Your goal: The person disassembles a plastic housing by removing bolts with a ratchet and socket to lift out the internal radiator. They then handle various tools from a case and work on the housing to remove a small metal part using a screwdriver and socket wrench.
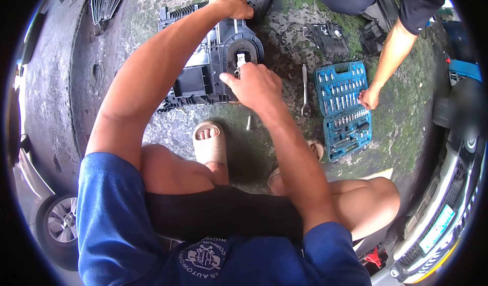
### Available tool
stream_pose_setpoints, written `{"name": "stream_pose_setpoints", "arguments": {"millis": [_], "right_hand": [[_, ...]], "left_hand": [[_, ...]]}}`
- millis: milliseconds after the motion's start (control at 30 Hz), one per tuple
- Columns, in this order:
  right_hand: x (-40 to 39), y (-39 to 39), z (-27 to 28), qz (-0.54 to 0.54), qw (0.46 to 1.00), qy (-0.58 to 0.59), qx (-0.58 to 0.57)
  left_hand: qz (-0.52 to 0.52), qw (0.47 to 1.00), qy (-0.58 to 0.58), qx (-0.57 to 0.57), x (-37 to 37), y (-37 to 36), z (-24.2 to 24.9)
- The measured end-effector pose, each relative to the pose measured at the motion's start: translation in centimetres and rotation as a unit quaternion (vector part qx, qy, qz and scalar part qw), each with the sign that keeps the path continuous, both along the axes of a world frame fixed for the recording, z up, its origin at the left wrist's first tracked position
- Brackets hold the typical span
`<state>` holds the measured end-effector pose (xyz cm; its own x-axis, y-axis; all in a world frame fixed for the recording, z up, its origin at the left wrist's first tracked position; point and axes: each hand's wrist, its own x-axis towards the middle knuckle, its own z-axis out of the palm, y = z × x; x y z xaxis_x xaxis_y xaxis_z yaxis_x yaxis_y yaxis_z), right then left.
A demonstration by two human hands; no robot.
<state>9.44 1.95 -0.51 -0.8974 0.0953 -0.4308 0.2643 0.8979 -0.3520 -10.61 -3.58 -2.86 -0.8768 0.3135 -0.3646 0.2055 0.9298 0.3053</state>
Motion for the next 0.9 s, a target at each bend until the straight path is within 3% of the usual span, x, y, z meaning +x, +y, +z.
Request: {"name": "stream_pose_setpoints", "arguments": {"millis": [133,200,333,400,533,700,900], "right_hand": [[-0.2,-1.8,-0.4,-0.031,0.999,0.007,0.003],[-0.6,-1.9,-1.1,-0.019,1.000,0.024,-0.002],[-3.2,-1.8,-2.8,0.002,0.999,0.041,-0.007],[-4.5,-1.9,-3.1,0.009,1.000,0.018,-0.002],[-5.4,-1.6,-4.1,0.006,0.999,0.019,-0.027],[-3.4,1.0,-4.7,-0.059,0.988,0.027,-0.142],[-4.8,-2.9,-3.6,-0.024,0.998,0.052,0.028]], "left_hand": [[0.048,0.998,-0.029,-0.016,-0.6,-0.1,1.1],[-0.015,0.999,-0.033,-0.027,-3.7,-1.6,-0.3],[0.078,0.990,0.039,-0.114,-3.5,-3.7,1.2],[0.102,0.994,0.001,-0.037,-5.5,-6.1,-1.8],[0.139,0.985,0.033,0.100,-6.9,-9.0,-5.4],[0.109,0.993,0.032,0.030,-5.8,-8.5,-4.6],[0.198,0.977,0.061,0.048,-3.9,-6.9,-3.8]]}}
